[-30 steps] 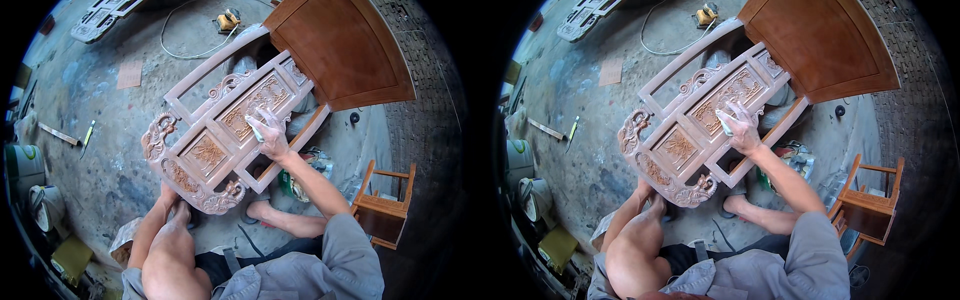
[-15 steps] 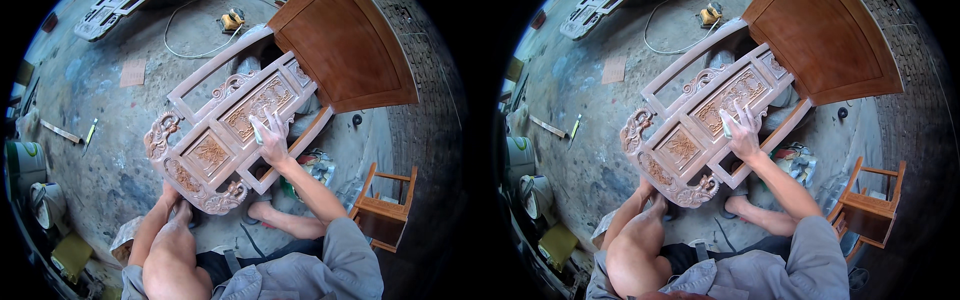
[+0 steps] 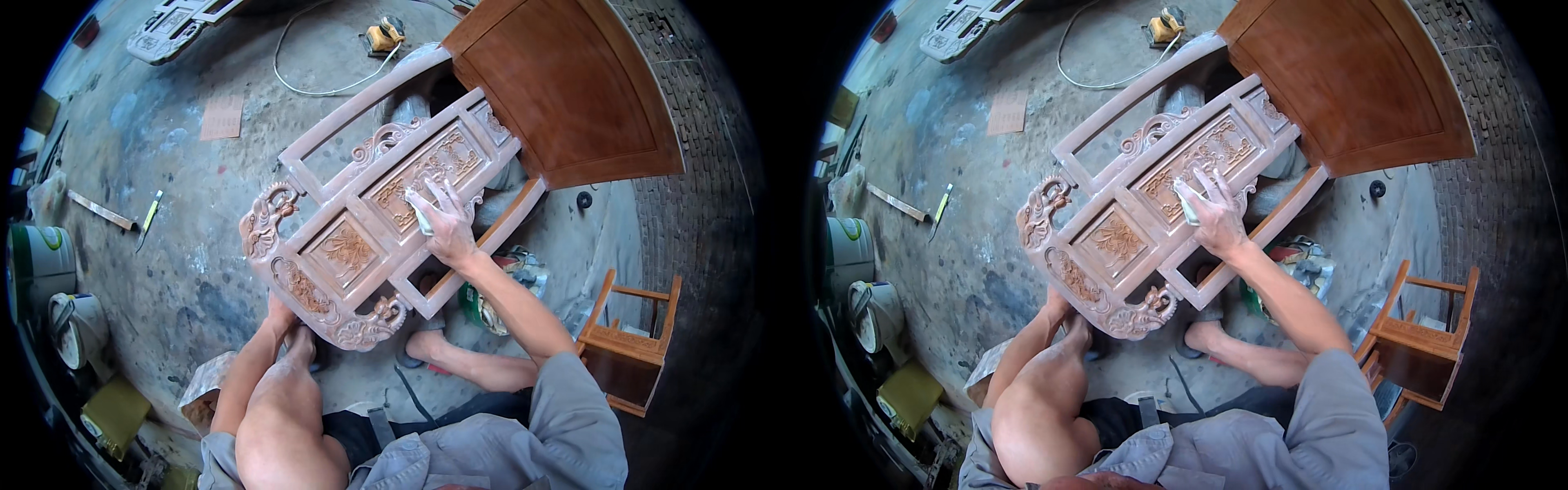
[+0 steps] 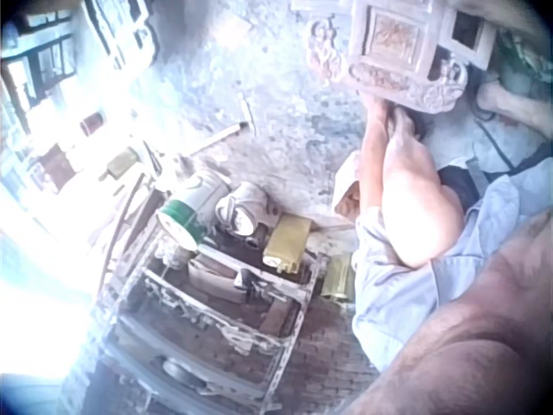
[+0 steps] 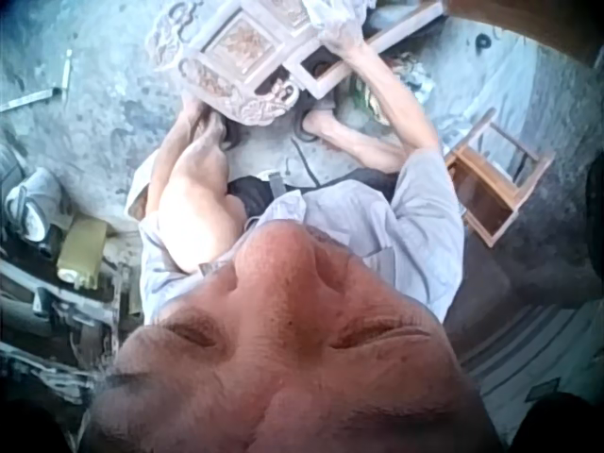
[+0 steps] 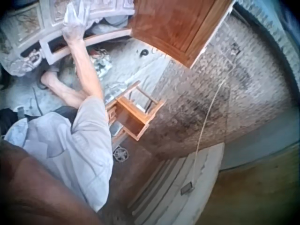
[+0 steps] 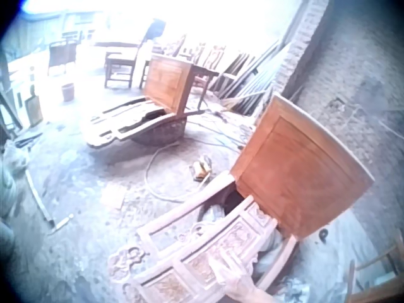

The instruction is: The person sits on the floor and wipes a carved wooden furniture piece with a cloth. They repeatedly rub the surface and carved details, moving the cloth across different sections of the piece.

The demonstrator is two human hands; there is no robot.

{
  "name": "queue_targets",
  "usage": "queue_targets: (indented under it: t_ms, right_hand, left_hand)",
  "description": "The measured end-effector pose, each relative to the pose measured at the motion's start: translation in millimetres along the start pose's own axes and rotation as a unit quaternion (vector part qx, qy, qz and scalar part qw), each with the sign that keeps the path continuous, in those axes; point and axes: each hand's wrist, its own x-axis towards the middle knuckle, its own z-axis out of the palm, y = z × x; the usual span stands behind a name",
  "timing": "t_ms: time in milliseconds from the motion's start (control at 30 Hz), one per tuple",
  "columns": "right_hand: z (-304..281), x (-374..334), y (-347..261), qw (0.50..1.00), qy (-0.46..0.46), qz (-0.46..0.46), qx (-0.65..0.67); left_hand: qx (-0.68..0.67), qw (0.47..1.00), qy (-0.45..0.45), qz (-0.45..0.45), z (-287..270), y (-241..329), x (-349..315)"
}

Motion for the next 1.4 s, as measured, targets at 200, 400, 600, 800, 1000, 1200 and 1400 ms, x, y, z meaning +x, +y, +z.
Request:
queue_targets:
  t_ms: [200,400,600,800,1000,1200,1400]
  right_hand:
    - [-1,29,23,0.998,-0.021,-0.059,-0.016]
    - [-15,45,58,0.994,-0.002,-0.005,0.106]
    - [-20,63,57,0.996,-0.055,-0.039,0.055]
    - [-13,64,43,0.996,-0.041,-0.065,0.051]
    - [16,28,-6,0.998,0.023,0.063,0.003]
    - [-2,-27,-34,0.997,-0.026,0.062,-0.026]
    - [15,-21,-25,0.997,0.007,0.070,-0.003]
  left_hand:
    - [0.009,0.997,0.074,0.018,8,-19,-4]
    - [-0.016,0.999,0.047,0.021,6,-16,0]
    - [-0.086,0.994,0.058,-0.020,13,-13,-2]
    - [0.051,0.996,0.061,0.040,12,-5,-2]
    - [-0.100,0.994,0.034,-0.020,6,-6,0]
    - [0.056,0.995,0.056,0.064,8,-9,1]
    - [0.080,0.995,0.039,0.038,2,15,-4]
